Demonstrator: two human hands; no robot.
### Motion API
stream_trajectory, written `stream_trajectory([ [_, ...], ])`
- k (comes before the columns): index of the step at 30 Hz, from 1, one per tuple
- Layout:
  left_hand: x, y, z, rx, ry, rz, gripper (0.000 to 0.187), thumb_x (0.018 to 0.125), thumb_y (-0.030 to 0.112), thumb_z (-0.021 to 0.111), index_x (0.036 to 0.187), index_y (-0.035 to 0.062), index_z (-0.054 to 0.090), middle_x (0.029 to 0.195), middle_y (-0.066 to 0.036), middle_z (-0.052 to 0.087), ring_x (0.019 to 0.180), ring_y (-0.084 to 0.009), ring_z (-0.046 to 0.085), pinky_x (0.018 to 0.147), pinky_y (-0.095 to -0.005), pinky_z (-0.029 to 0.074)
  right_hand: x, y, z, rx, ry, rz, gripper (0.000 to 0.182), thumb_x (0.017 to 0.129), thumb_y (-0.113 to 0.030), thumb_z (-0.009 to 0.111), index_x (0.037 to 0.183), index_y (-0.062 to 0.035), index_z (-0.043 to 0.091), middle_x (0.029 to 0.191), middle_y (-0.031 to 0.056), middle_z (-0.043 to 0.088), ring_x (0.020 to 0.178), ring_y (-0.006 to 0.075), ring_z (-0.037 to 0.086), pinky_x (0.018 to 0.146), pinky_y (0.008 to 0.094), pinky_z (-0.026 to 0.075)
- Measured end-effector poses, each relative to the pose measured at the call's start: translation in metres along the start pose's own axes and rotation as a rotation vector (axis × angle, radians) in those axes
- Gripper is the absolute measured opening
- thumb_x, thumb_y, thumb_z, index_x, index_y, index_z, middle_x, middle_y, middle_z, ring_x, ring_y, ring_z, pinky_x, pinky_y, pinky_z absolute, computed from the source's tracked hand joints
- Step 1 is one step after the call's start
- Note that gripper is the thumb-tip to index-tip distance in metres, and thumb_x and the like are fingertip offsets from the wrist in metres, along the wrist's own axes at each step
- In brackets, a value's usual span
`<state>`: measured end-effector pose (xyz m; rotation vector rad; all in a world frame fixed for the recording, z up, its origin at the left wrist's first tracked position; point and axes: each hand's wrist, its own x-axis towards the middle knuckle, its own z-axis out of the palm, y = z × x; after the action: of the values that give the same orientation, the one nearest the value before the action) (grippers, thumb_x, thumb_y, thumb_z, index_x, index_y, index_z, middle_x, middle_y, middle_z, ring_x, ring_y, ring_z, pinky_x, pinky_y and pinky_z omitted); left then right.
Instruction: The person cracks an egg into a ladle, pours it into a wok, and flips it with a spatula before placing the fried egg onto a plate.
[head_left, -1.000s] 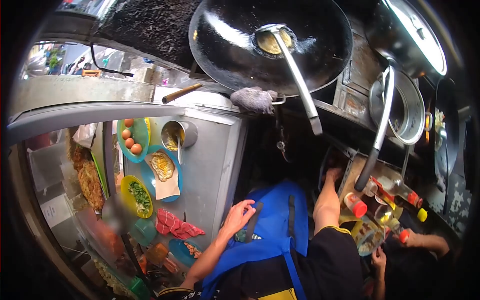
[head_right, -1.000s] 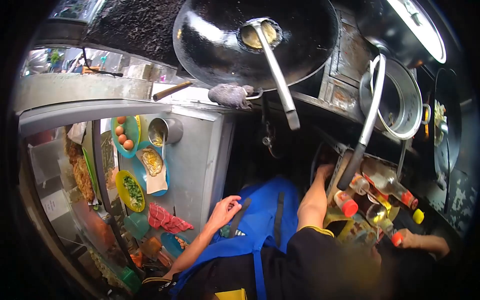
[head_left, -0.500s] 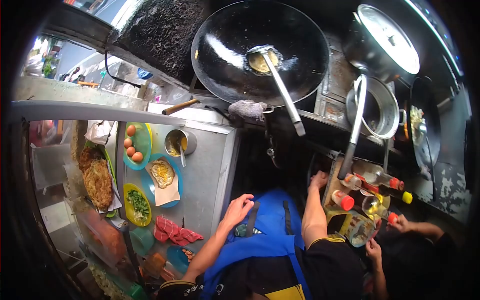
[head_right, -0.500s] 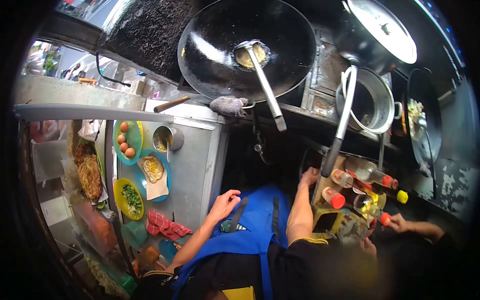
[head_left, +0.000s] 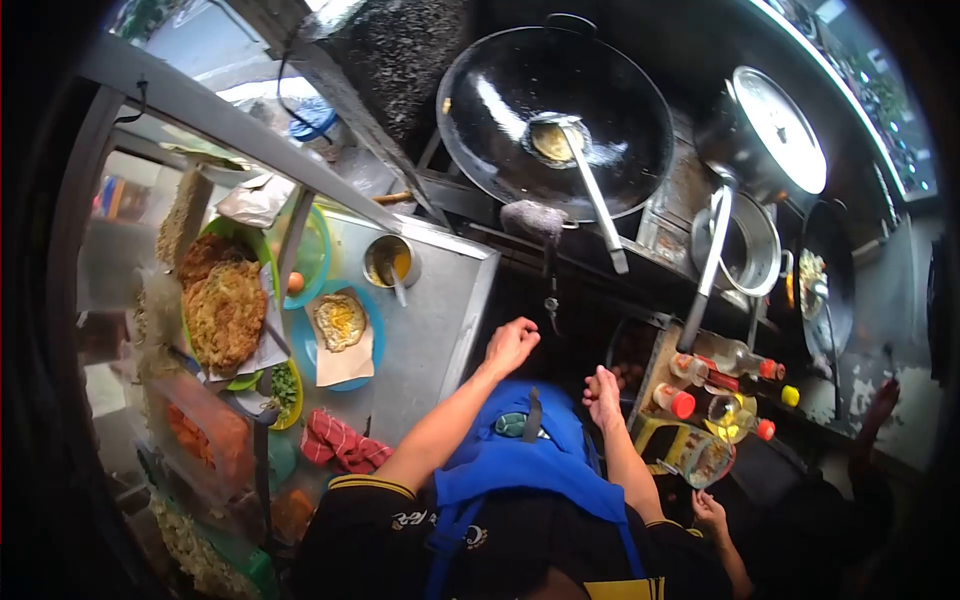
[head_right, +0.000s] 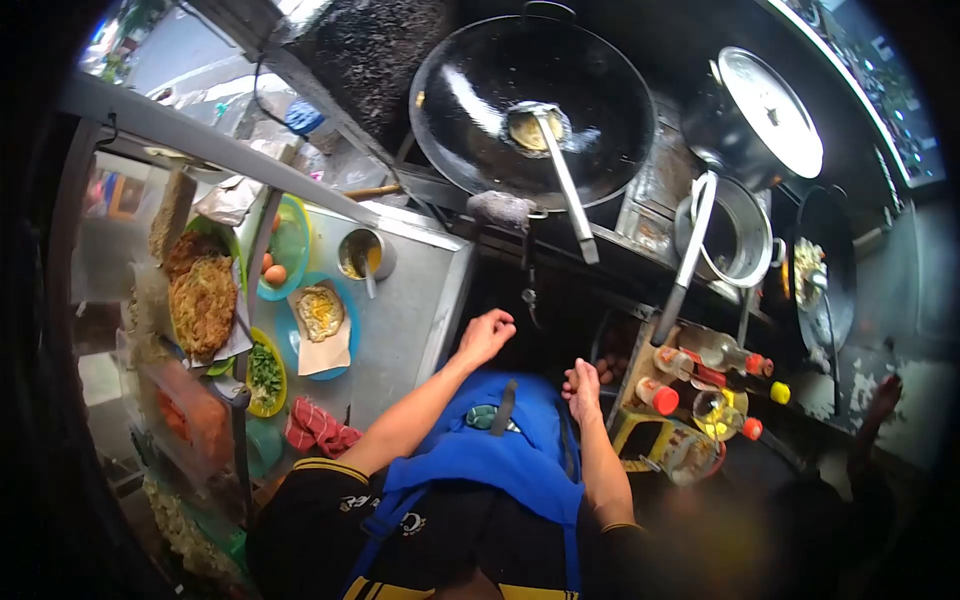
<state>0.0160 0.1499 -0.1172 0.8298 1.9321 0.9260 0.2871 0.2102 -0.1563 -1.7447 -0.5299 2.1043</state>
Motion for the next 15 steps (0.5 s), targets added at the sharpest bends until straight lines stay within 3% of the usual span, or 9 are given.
stream_trajectory([
  [8, 0.032, -0.01, 0.018, 0.055, 0.178, 0.026, 0.026, 0.089, 0.027, 0.061, 0.106, 0.0077, 0.067, 0.102, -0.016, 0.066, 0.093, -0.0347, 0.066, 0.08, -0.0456, 0.052, -0.06, -0.016, 0.005, -0.222, -0.064, -0.01, 0.023, 0.094, -0.033, 0.065, 0.105, -0.0161, 0.054, 0.08, 0.0014, 0.059, 0.058, 0.0103, 0.053, 0.047, 0.0225, 0.038],
  [12, 0.038, 0.005, 0.025, -0.006, 0.135, -0.071, 0.036, 0.087, 0.034, 0.065, 0.112, 0.0081, 0.064, 0.109, -0.014, 0.065, 0.096, -0.0314, 0.066, 0.082, -0.0441, 0.052, -0.074, -0.006, 0.0, -0.303, -0.088, -0.026, 0.02, 0.094, -0.031, 0.065, 0.102, -0.0162, 0.054, 0.078, 0.0013, 0.058, 0.058, 0.0103, 0.053, 0.047, 0.0226, 0.038],
  [15, 0.046, 0.007, 0.034, 0.053, 0.159, 0.005, 0.04, 0.082, 0.038, 0.07, 0.111, 0.0114, 0.063, 0.109, -0.013, 0.064, 0.1, -0.0325, 0.065, 0.084, -0.0457, 0.052, -0.076, 0.0, 0.004, -0.396, -0.074, -0.067, 0.023, 0.094, -0.032, 0.065, 0.102, -0.012, 0.057, 0.077, 0.0005, 0.059, 0.057, 0.0075, 0.053, 0.047, 0.0211, 0.039],
])
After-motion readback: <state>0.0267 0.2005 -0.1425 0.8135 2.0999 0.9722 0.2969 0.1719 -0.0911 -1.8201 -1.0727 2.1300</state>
